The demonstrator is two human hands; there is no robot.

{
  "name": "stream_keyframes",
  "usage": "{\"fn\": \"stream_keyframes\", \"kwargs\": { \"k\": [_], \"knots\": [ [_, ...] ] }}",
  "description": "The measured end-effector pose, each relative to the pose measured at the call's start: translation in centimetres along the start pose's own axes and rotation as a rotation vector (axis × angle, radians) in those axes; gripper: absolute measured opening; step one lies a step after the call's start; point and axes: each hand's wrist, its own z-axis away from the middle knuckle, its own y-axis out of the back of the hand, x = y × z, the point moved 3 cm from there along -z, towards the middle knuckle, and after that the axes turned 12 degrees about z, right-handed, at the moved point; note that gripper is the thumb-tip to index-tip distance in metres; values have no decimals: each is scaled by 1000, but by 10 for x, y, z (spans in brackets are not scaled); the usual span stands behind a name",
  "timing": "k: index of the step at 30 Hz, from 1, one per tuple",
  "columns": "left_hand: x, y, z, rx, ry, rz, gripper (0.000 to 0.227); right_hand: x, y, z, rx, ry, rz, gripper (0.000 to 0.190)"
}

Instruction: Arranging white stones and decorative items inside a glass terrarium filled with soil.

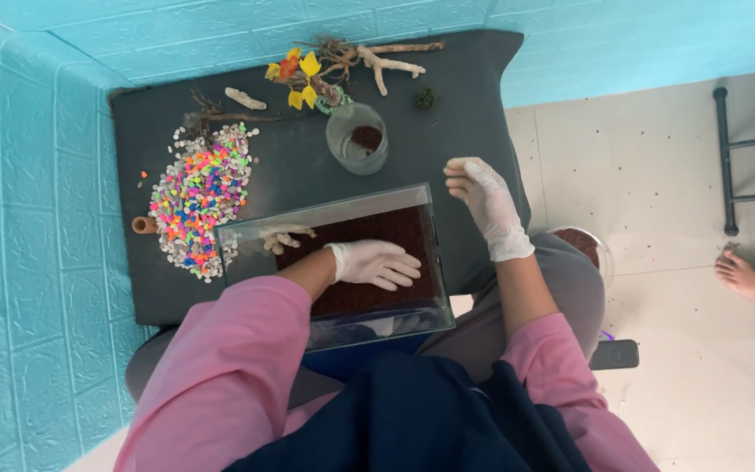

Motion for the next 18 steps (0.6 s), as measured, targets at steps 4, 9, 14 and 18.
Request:
{"fn": "stream_keyframes", "kwargs": {
  "k": [4, 9, 14, 18],
  "knots": [
    [-8, -4, -4, -74, 56, 6, 58, -1, -1, 3, 3, -3, 6, 33],
    [-8, -3, -3, -64, 95, -54, 61, -1, -1, 2, 14, 3, -18, 33],
    [11, 29, 28, 184, -64, 26, 56, -2, -1, 4, 15, 16, -9, 32],
    [1, 139, -5, 371, -278, 258, 55, -2, -3, 3, 17, 27, -12, 31]
  ]
}}
